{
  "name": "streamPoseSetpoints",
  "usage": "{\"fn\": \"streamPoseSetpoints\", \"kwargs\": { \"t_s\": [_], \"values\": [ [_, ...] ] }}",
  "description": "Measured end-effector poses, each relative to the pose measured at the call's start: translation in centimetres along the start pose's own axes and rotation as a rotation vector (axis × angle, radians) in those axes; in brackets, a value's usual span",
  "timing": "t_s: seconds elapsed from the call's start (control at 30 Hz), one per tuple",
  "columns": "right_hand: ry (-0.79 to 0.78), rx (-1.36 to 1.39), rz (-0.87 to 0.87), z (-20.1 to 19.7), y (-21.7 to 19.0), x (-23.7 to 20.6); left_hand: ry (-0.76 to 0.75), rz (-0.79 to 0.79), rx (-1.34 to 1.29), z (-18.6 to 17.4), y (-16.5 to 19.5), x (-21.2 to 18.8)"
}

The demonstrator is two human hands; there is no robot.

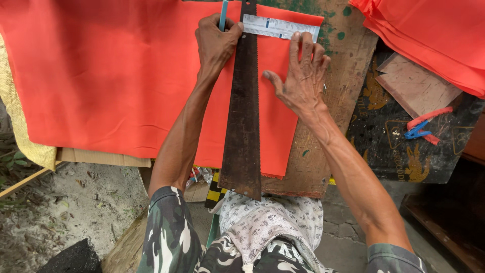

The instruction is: The person lays a long metal straightedge across orange fabric, positions a ruler, and marks measurement lines on the fabric with a marking pen, repeating the measure-and-mark cycle at different spots. They then fold the marked fabric and stack it with other folded pieces.

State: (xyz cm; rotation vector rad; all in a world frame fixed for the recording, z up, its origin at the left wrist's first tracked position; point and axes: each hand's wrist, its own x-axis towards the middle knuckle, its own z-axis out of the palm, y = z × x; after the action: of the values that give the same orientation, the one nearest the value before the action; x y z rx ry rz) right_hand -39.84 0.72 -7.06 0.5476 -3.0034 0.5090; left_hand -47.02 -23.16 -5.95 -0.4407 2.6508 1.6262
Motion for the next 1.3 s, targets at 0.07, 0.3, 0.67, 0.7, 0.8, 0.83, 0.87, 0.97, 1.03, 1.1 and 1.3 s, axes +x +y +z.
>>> {"fn": "streamPoseSetpoints", "kwargs": {
  "t_s": [0.07, 0.3, 0.67, 0.7, 0.8, 0.83, 0.87, 0.97, 1.03, 1.1, 1.3],
  "values": [
    [0.070, -0.035, -0.018, 0.2, 0.7, 1.0, 0.000, 0.027, 0.003, 0.0, -0.5, 0.1],
    [0.273, 0.088, -0.156, 1.1, 2.7, 4.7, -0.011, 0.067, 0.015, 0.3, -2.6, -0.1],
    [-0.043, 0.668, -0.134, -3.7, 1.2, 1.1, -0.189, 0.183, -0.104, -3.1, -1.5, -5.5],
    [-0.082, 0.703, -0.149, -4.9, 1.0, -0.4, -0.265, 0.201, -0.127, -4.0, -1.2, -7.0],
    [-0.318, 0.938, 0.043, -7.0, -0.9, -5.3, -0.476, 0.260, -0.149, -5.6, -0.5, -12.5],
    [-0.340, 0.909, 0.065, -7.1, -1.8, -7.2, -0.529, 0.276, -0.123, -5.8, -0.5, -14.5],
    [-0.351, 0.876, 0.078, -7.1, -2.5, -8.7, -0.577, 0.305, -0.094, -5.9, -0.4, -16.0],
    [-0.360, 0.943, 0.063, -6.2, -4.1, -12.9, -0.646, 0.114, -0.100, -5.9, -0.8, -20.9],
    [-0.256, 0.966, 0.021, -5.0, -4.6, -16.3, -0.643, 0.017, 0.014, -6.2, -1.7, -23.6],
    [-0.048, 0.903, -0.060, -4.0, -4.5, -19.5, -0.638, -0.055, 0.064, -6.4, -2.7, -25.5],
    [0.198, 0.805, 0.182, -1.9, -5.2, -27.9, -0.616, -0.159, 0.045, -6.7, -5.6, -29.1]
  ]
}}
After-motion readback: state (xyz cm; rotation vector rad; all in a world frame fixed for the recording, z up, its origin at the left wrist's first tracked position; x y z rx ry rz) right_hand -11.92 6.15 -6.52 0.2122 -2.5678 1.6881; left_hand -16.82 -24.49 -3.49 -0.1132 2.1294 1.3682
